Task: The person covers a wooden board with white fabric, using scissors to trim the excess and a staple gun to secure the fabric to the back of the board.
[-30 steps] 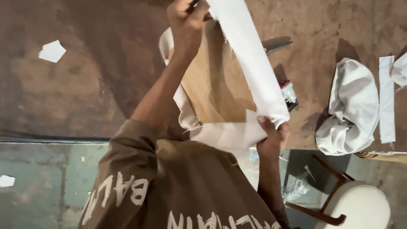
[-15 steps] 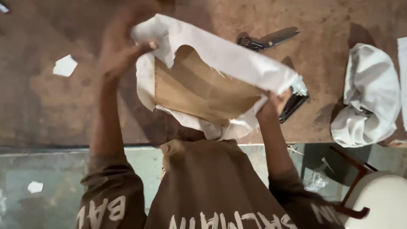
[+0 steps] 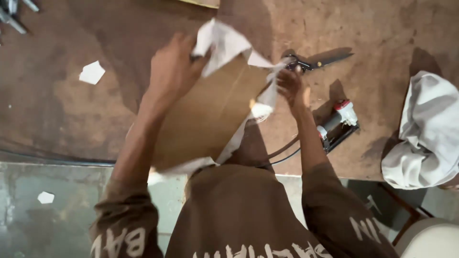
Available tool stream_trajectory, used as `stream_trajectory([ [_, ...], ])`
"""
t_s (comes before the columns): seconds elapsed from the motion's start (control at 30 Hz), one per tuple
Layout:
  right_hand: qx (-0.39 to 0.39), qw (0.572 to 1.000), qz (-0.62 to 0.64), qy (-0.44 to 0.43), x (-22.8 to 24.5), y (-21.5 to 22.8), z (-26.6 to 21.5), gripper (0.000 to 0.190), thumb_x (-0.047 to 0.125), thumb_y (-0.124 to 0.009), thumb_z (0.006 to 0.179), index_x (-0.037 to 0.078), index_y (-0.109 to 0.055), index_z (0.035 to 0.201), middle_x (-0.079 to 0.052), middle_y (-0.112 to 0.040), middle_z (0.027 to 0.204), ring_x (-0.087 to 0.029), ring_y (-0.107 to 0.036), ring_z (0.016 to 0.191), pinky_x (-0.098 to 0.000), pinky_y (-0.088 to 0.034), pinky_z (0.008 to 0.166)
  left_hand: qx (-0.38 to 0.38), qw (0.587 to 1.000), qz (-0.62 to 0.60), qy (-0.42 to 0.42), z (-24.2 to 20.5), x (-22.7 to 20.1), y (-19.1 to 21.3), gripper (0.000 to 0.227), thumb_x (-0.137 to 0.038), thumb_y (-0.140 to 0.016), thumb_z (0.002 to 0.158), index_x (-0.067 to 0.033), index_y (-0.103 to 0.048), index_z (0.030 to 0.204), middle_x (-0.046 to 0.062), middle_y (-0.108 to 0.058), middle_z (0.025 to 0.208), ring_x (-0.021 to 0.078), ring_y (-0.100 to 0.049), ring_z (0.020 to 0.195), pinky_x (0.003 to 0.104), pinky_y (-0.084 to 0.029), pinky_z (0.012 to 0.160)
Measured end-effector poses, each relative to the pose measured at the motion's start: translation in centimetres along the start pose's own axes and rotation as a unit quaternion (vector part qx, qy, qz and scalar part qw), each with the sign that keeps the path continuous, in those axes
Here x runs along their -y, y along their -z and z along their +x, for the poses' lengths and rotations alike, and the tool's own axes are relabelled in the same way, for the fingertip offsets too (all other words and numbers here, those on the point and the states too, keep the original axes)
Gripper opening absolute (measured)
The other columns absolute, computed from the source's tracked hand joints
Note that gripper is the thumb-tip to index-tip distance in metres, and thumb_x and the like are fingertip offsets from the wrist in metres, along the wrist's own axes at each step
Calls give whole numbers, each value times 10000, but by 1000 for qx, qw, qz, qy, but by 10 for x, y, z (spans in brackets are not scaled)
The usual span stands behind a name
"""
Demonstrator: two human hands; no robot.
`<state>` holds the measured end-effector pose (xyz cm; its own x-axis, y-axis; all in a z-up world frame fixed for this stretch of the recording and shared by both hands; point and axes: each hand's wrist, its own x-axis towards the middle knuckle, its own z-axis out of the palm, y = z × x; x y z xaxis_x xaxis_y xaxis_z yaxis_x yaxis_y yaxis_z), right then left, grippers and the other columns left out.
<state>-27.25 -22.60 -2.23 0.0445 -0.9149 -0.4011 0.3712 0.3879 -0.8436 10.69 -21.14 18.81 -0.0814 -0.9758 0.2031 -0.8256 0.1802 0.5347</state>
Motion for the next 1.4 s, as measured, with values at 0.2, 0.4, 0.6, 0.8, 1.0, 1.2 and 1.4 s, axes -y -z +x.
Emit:
stream_trajectory([
  [0.2,-265,806,-520,99,-11,25,88,464,518,-796,878,58,-768,933,-133,-767,861,-272,-754,803,-421,-579,774,-30,999,13,22,-2,26,-44,423,-343,-724,957,-62,-647,1265,214,-604,1155,469,-662,876,556,-521,716],
  [0.4,-322,728,-598,92,-20,27,107,412,409,-823,792,31,-727,928,-169,-750,888,-357,-723,897,-453,-558,830,26,979,-113,169,8,84,-66,347,-346,-673,1006,-61,-656,1203,179,-712,1006,365,-698,872,471,-532,787],
  [0.6,-379,648,-642,155,-42,79,70,866,369,-897,713,-220,-548,1243,-296,-707,900,-422,-702,827,-468,-552,728,49,979,-147,134,20,80,-45,454,-323,-702,972,0,-581,1267,205,-713,1028,319,-697,891,432,-523,757],
  [0.8,-312,881,-354,25,-11,82,4,341,292,-817,805,-1,-781,976,-45,-762,811,-235,-740,781,-383,-571,665,59,979,-116,158,45,66,-68,420,-432,-682,1020,-38,-679,1165,164,-723,912,298,-702,819,434,-508,734],
  [1.0,-24,976,186,-111,-58,33,-103,458,504,-513,914,85,-699,906,-70,-645,712,-175,-617,583,-282,-467,497,82,978,-131,141,48,48,-76,406,-398,-695,962,-38,-675,1147,125,-721,835,272,-677,723,409,-512,691],
  [1.2,183,942,-278,-28,-87,-12,-106,342,356,-704,929,21,-634,937,-97,-584,823,-212,-563,744,-334,-484,662,81,977,-142,136,51,29,-72,384,-387,-694,953,-57,-680,1149,113,-711,817,248,-668,700,387,-515,680],
  [1.4,146,853,-489,108,-52,-66,-77,532,470,-890,764,33,-607,873,-134,-606,793,-317,-599,740,-432,-469,676,101,977,-91,162,50,20,-74,371,-388,-707,965,-38,-666,1081,135,-698,794,280,-649,684,401,-507,660],
])
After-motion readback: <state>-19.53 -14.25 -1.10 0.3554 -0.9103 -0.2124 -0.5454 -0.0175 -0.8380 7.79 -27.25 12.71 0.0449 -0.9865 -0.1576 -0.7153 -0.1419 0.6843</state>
